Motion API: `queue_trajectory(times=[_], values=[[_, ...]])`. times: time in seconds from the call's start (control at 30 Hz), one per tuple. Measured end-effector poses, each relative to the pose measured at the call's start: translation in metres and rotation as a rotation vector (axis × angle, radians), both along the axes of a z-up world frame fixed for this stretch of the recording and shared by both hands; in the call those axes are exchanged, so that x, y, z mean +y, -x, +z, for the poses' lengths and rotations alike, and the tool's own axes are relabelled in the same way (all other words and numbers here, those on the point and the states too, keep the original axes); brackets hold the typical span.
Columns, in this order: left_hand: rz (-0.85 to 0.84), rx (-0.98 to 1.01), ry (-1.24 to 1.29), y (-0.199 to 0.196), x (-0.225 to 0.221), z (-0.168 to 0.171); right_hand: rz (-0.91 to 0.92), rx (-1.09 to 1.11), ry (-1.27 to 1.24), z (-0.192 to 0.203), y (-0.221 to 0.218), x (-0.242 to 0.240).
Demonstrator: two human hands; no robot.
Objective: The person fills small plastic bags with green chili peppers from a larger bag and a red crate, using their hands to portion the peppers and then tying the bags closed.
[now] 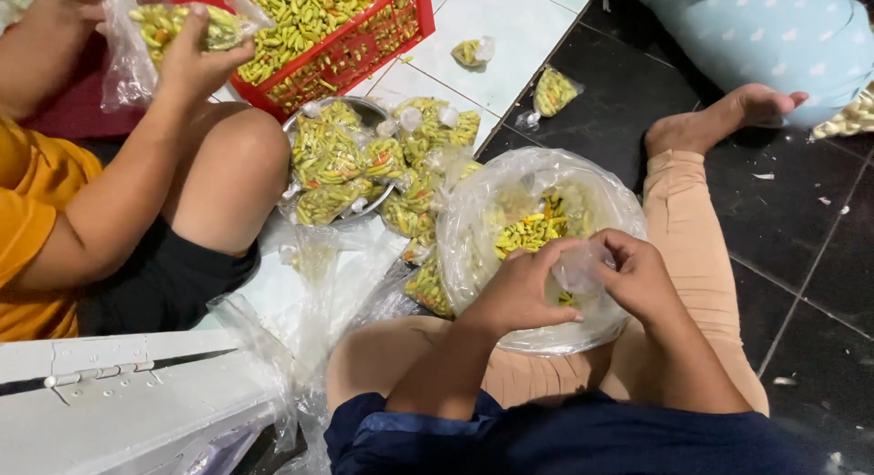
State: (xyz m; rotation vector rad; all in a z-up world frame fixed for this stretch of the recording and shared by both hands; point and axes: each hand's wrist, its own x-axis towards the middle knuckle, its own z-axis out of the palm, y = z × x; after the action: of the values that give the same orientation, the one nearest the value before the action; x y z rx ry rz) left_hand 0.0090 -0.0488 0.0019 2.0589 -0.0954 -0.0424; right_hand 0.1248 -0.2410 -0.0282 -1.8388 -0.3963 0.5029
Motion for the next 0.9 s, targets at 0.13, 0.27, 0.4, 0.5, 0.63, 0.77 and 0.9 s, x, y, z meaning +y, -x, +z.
queue_trajectory(times=[0.13,0.27,0.4,0.5,0.63,0.77,0.9], values=[[0.083,0.133,0.056,0.003,0.002,0.005,-0.094,-0.123,0.013,0.008,0.005,0.008],[0.118,0.158,0.023,0.001,0.003,-0.001,-0.177,-0.178,0.019,0.017,0.006,0.013],[0.134,0.196,-0.066,-0.002,0.009,-0.008,-0.286,-0.151,-0.073,0.022,-0.004,0.008],[0.07,0.269,-0.114,-0.002,0.015,0.007,-0.301,-0.088,-0.148,0.015,-0.018,-0.003],[0.071,0.207,-0.011,0.001,0.014,0.007,-0.254,-0.061,-0.139,0.012,-0.018,-0.006],[0.104,0.045,0.163,-0.003,0.009,0.011,-0.134,-0.028,-0.07,0.015,-0.005,0.008],[0.143,0.119,0.193,-0.002,0.002,-0.003,-0.051,-0.018,-0.035,0.005,0.001,0.021]])
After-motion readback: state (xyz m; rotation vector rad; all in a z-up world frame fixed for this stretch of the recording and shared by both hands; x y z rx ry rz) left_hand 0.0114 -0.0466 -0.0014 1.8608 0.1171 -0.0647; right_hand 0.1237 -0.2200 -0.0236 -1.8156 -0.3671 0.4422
